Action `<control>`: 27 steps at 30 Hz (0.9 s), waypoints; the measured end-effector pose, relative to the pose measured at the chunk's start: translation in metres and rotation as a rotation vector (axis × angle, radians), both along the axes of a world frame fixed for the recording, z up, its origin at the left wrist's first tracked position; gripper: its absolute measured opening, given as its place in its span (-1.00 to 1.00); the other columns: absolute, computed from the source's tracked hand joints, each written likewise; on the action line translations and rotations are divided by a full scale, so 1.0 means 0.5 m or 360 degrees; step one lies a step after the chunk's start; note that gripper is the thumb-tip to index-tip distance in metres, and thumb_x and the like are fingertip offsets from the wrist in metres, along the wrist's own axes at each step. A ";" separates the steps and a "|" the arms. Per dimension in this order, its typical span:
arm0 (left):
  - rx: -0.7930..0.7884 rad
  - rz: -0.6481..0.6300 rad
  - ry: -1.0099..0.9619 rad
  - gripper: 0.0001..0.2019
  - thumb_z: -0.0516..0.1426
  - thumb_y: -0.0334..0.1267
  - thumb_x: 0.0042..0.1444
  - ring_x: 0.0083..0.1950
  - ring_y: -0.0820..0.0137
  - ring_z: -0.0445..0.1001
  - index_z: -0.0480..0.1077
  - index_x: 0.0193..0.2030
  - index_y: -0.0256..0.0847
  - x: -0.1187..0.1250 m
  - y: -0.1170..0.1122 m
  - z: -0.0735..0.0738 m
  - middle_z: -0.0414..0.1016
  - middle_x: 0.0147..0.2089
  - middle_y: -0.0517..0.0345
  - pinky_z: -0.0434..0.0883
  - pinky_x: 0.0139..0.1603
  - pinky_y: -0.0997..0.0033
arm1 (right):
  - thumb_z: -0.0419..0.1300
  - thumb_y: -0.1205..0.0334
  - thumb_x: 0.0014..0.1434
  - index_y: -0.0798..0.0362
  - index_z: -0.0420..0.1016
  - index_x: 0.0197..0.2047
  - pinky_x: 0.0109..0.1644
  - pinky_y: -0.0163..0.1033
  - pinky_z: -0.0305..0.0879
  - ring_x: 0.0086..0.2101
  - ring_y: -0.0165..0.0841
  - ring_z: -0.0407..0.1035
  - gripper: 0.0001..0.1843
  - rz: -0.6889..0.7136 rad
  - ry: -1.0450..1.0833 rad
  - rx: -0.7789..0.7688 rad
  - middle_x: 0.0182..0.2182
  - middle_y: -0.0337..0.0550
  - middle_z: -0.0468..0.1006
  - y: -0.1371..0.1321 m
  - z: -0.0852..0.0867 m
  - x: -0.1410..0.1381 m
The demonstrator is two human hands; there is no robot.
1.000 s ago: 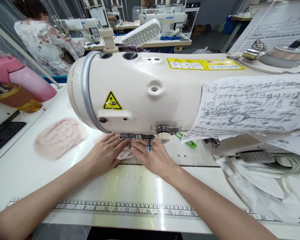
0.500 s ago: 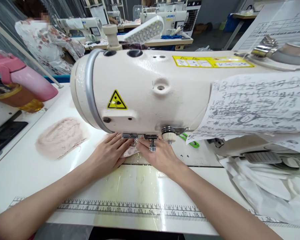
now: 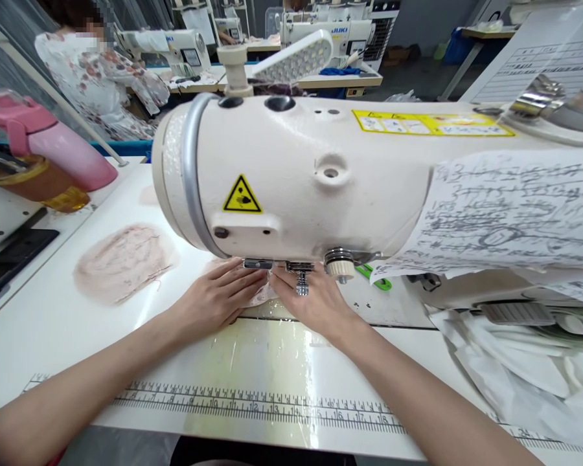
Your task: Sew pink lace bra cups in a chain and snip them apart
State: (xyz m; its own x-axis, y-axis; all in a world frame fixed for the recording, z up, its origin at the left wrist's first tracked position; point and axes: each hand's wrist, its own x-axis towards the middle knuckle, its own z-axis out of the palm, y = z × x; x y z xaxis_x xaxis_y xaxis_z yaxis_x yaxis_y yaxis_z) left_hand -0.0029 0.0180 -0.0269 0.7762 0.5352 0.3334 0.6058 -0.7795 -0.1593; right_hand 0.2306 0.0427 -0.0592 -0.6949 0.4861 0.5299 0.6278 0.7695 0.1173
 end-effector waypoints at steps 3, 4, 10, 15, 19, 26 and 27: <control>-0.0025 -0.0097 -0.0035 -0.67 -0.04 -0.39 0.31 0.16 0.29 0.47 0.39 0.13 -0.38 -0.012 0.008 0.005 0.49 0.14 0.01 0.36 0.28 0.15 | 0.04 0.45 0.26 0.03 0.49 -0.01 -0.24 -0.09 0.21 -0.40 -0.37 0.42 -0.69 -0.0063 -0.0137 0.0125 0.01 -0.17 0.58 -0.015 0.028 -0.007; -0.0037 -0.0101 -0.0051 -0.68 -0.03 -0.39 0.31 0.15 0.28 0.48 0.40 0.12 -0.38 -0.015 0.010 0.007 0.51 0.12 0.01 0.37 0.28 0.15 | 0.04 0.47 0.26 0.03 0.49 -0.02 -0.28 -0.11 0.19 -0.39 -0.38 0.41 -0.68 -0.0079 -0.0158 0.0135 -0.01 -0.19 0.59 -0.020 0.037 -0.010; -0.0095 -0.0106 -0.0107 -0.68 -0.02 -0.40 0.27 0.13 0.28 0.50 0.45 0.07 -0.37 -0.024 0.018 0.012 0.53 0.09 0.00 0.40 0.26 0.17 | 0.01 0.57 0.22 0.07 0.51 -0.07 -0.34 -0.19 0.17 -0.29 -0.37 0.40 -0.64 -0.0018 -0.0160 0.0054 -0.10 -0.13 0.60 -0.035 0.054 -0.021; -0.0069 -0.0091 -0.0104 -0.67 -0.02 -0.43 0.26 0.11 0.29 0.51 0.46 0.07 -0.35 -0.024 0.022 0.012 0.53 0.08 0.00 0.42 0.24 0.18 | 0.04 0.49 0.27 0.01 0.51 -0.06 -0.12 -0.26 0.26 -0.12 -0.38 0.39 -0.69 0.0148 -0.0060 -0.0044 -0.15 -0.14 0.60 -0.030 0.040 -0.030; -0.0082 -0.0076 -0.0104 -0.66 -0.02 -0.46 0.24 0.11 0.24 0.51 0.46 0.06 -0.42 -0.022 0.020 0.013 0.52 0.08 -0.08 0.47 0.19 0.19 | 0.07 0.48 0.26 0.01 0.52 -0.08 -0.05 -0.24 0.29 -0.12 -0.39 0.41 -0.72 0.0180 0.0034 -0.0064 -0.16 -0.15 0.60 -0.029 0.032 -0.035; -0.0136 -0.0031 -0.0116 -0.65 0.00 -0.46 0.22 0.16 0.18 0.46 0.43 0.10 -0.43 -0.026 0.014 0.003 0.51 0.10 -0.12 0.49 0.16 0.19 | 0.08 0.46 0.26 0.03 0.53 -0.11 -0.04 -0.25 0.30 -0.10 -0.39 0.41 -0.76 0.0210 0.0083 -0.0135 -0.20 -0.15 0.61 -0.029 0.026 -0.032; -0.0144 -0.0021 -0.0119 -0.64 0.00 -0.46 0.22 0.17 0.18 0.46 0.42 0.12 -0.42 -0.026 0.013 0.001 0.50 0.11 -0.12 0.49 0.16 0.18 | 0.09 0.45 0.27 0.03 0.53 -0.11 -0.04 -0.25 0.30 -0.10 -0.38 0.41 -0.76 0.0205 0.0086 -0.0144 -0.20 -0.15 0.61 -0.029 0.026 -0.032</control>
State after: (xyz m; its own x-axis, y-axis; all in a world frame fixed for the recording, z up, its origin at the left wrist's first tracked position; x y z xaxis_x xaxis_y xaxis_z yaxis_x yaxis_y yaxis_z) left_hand -0.0159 0.0244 -0.0262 0.7582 0.5555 0.3414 0.6028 -0.7967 -0.0423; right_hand 0.2145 0.0284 -0.0464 -0.7261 0.4422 0.5265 0.5268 0.8499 0.0126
